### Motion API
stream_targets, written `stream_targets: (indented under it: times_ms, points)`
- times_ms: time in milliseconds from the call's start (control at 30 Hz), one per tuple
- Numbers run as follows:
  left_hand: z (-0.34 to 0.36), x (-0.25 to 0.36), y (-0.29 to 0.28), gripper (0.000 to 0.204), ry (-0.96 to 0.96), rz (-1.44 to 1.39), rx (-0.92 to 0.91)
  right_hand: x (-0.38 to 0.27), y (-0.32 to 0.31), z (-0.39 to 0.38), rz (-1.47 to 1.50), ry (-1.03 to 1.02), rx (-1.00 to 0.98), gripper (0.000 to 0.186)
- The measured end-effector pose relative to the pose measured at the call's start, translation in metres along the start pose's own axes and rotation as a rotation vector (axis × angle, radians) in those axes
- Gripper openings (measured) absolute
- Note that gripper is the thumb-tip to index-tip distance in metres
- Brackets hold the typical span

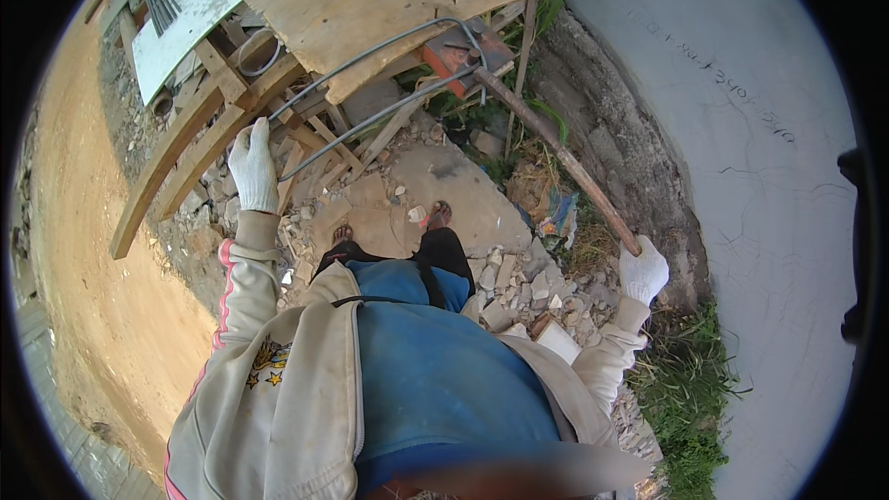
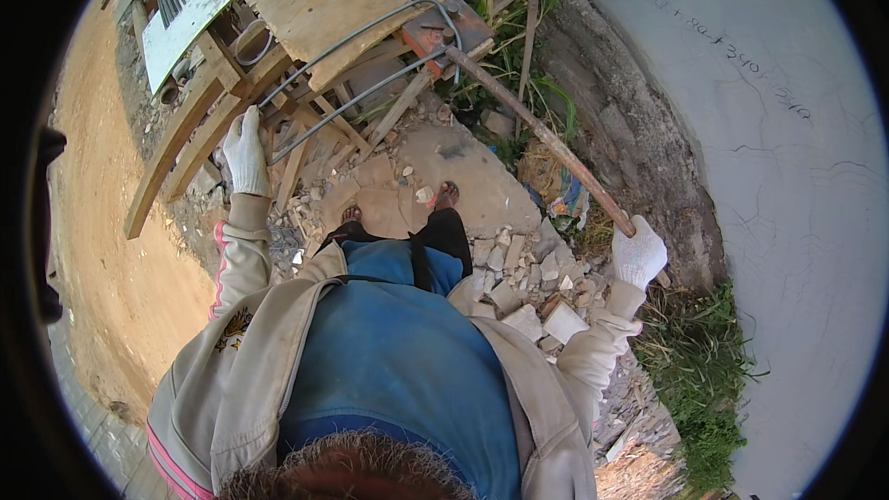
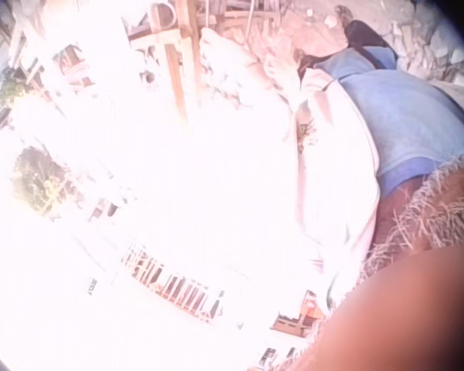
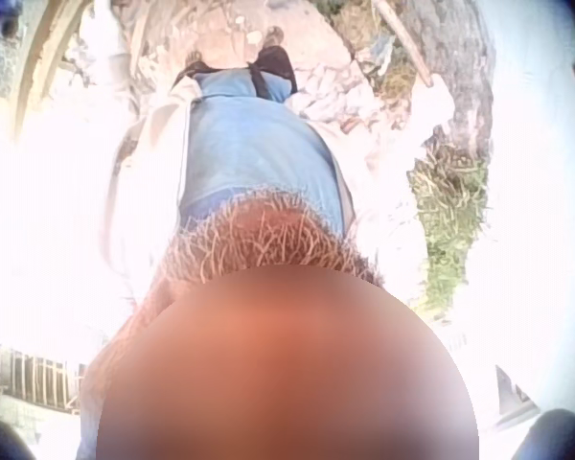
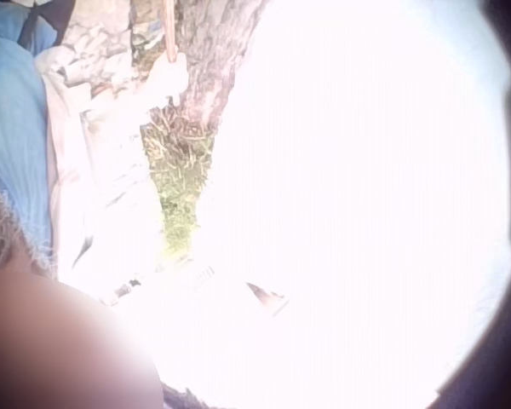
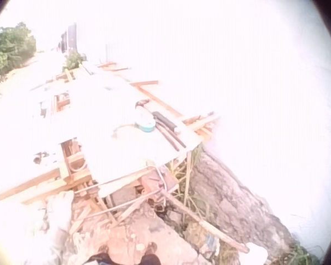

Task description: The person repeatedly bends metal rods into U-shapes using a long metal bar as a lever against a wooden workbench. They position each rod, apply force with the bar, and then place the bent piece aside.

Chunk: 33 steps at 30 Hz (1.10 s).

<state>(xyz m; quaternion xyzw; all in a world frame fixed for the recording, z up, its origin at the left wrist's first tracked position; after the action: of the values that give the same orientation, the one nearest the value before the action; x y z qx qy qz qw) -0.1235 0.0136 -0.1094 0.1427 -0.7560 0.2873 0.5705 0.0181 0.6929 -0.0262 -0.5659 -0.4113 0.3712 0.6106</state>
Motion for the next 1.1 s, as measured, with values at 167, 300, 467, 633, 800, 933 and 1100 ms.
stream_targets:
  times_ms: [167, 300, 467, 633, 800, 933, 1100]
  points:
    - [0.003, 0.000, 0.007, 0.038, -0.150, -0.112, -0.225, -0.055, 0.001, -0.098, 0.017, 0.226, 0.007, 0.031]
    - [0.000, -0.001, 0.012, 0.035, -0.257, -0.288, -0.379, -0.098, -0.028, -0.156, -0.038, 0.355, 0.031, 0.028]
    - [0.003, -0.008, 0.017, 0.033, -0.301, -0.437, -0.552, -0.175, -0.060, -0.219, -0.121, 0.506, 0.026, 0.036]
    - [0.011, -0.010, 0.020, 0.037, -0.246, -0.499, -0.692, -0.232, -0.061, -0.267, -0.019, 0.492, -0.023, 0.049]
    - [0.010, -0.005, 0.020, 0.036, -0.238, -0.513, -0.732, -0.189, -0.091, -0.232, 0.375, 0.132, -0.123, 0.049]
    - [0.008, -0.002, 0.020, 0.036, -0.252, -0.543, -0.698, -0.166, -0.130, -0.221, 0.396, 0.117, -0.171, 0.046]
    - [0.007, -0.001, 0.021, 0.035, -0.260, -0.557, -0.654, -0.168, -0.143, -0.220, 0.339, 0.073, -0.182, 0.048]
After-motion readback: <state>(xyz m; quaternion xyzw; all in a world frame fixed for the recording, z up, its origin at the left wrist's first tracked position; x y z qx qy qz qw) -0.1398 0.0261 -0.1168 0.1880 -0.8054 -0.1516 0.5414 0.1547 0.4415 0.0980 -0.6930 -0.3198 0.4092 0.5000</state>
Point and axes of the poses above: each hand's wrist, its own z-axis towards the middle knuckle, its own y-axis out of the palm, x = y × z, the point moved 5 cm from there along z, towards the middle knuckle, and after that the axes turned 5 degrees about -y, right-handed, at the moved point
